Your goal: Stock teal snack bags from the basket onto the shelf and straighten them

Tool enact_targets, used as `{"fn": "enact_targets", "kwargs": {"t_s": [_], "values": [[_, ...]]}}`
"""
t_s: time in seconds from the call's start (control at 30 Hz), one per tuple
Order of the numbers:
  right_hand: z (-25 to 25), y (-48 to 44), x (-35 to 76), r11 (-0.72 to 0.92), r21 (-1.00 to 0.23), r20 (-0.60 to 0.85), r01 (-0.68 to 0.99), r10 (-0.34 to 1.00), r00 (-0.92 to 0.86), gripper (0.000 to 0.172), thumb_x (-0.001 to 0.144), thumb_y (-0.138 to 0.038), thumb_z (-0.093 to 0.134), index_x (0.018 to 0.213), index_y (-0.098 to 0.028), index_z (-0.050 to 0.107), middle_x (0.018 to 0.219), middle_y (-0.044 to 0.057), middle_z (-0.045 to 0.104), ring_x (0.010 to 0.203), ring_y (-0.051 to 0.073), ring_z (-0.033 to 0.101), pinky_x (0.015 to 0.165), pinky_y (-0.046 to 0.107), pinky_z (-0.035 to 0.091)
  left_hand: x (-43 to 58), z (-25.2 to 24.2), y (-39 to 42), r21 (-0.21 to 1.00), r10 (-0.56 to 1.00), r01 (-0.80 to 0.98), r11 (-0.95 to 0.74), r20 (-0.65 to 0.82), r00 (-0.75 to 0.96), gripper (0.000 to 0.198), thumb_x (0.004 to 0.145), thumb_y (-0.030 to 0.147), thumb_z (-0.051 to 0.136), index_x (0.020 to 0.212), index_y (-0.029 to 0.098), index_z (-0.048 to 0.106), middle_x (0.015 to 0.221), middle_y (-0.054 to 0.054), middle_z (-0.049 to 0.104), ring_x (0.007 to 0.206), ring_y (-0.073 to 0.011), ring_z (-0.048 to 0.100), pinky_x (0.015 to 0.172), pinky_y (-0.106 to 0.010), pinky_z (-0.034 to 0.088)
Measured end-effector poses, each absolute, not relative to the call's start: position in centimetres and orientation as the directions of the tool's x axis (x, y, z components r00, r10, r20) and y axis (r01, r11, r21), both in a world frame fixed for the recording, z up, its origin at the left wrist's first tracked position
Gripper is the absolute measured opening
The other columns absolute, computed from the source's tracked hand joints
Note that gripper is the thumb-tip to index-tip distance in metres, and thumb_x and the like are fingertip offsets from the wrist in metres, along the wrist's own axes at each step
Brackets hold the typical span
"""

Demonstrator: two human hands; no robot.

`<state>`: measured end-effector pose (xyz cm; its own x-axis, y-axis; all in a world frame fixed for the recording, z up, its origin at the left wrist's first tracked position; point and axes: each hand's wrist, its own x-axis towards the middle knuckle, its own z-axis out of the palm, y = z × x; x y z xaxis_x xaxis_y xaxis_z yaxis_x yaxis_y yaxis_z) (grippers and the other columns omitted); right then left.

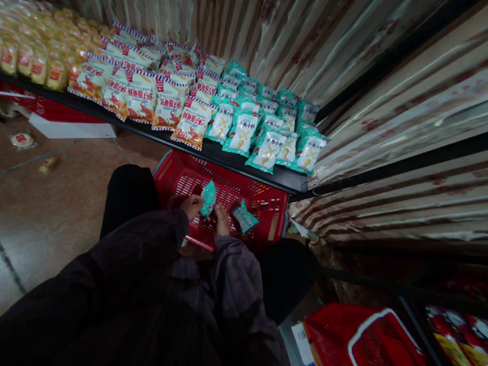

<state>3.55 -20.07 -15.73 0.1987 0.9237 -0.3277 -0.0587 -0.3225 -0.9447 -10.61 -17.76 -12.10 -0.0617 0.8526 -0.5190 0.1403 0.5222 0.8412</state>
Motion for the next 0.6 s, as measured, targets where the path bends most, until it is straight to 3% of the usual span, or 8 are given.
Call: {"fn": "enact_targets", "kwargs": {"t_s": [0.17,0.37,0.5,0.6], "values": [[-14.9,-20.3,3.7,-0.39,-0.92,-0.39,-0.038,0.899,0.199,0.062,0.068,-0.064,0.067,0.115,-0.024,0.067,0.129,0.004,0.062,0.128,0.023,0.05,0.109,0.036,0.036,-10.4,-11.6,-18.5,0.879,0.901,0.22,0.423,-0.434,-0.001,0.022,0.076,0.019,0.066,0.097,0.02,0.065,0.088,0.0,0.068,0.08,-0.0133,0.065,0.074,-0.024,0.053],[-13.6,-20.5,3.0,-0.369,-0.929,-0.368,-0.036,0.907,0.205,0.063,0.066,-0.062,0.069,0.112,-0.02,0.065,0.105,0.007,0.072,0.1,0.023,0.066,0.092,0.037,0.05,-10.2,-9.5,-19.7,0.919,0.962,0.31,0.244,-0.269,0.04,0.016,0.07,0.013,0.064,0.082,0.022,0.068,0.096,-0.001,0.063,0.093,-0.0154,0.061,0.093,-0.028,0.047],[-13.2,-20.5,3.1,-0.332,-0.936,-0.35,-0.114,0.904,0.247,0.055,0.06,-0.054,0.076,0.102,-0.02,0.067,0.094,0.006,0.074,0.088,0.022,0.069,0.082,0.035,0.054,-9.9,-8.8,-19.7,0.93,0.977,0.318,0.187,-0.211,0.043,0.012,0.071,0.013,0.062,0.078,0.021,0.067,0.094,-0.001,0.064,0.09,-0.015,0.062,0.09,-0.027,0.048],[-13.1,-20.4,3.5,-0.33,-0.926,-0.369,-0.185,0.895,0.252,0.055,0.061,-0.053,0.075,0.105,-0.021,0.067,0.092,0.007,0.074,0.085,0.025,0.07,0.076,0.037,0.056,-9.8,-9.1,-19.2,0.936,0.978,0.292,0.196,-0.207,0.009,0.015,0.075,0.015,0.06,0.088,0.019,0.065,0.095,-0.003,0.067,0.092,-0.0156,0.064,0.088,-0.028,0.049]]}}
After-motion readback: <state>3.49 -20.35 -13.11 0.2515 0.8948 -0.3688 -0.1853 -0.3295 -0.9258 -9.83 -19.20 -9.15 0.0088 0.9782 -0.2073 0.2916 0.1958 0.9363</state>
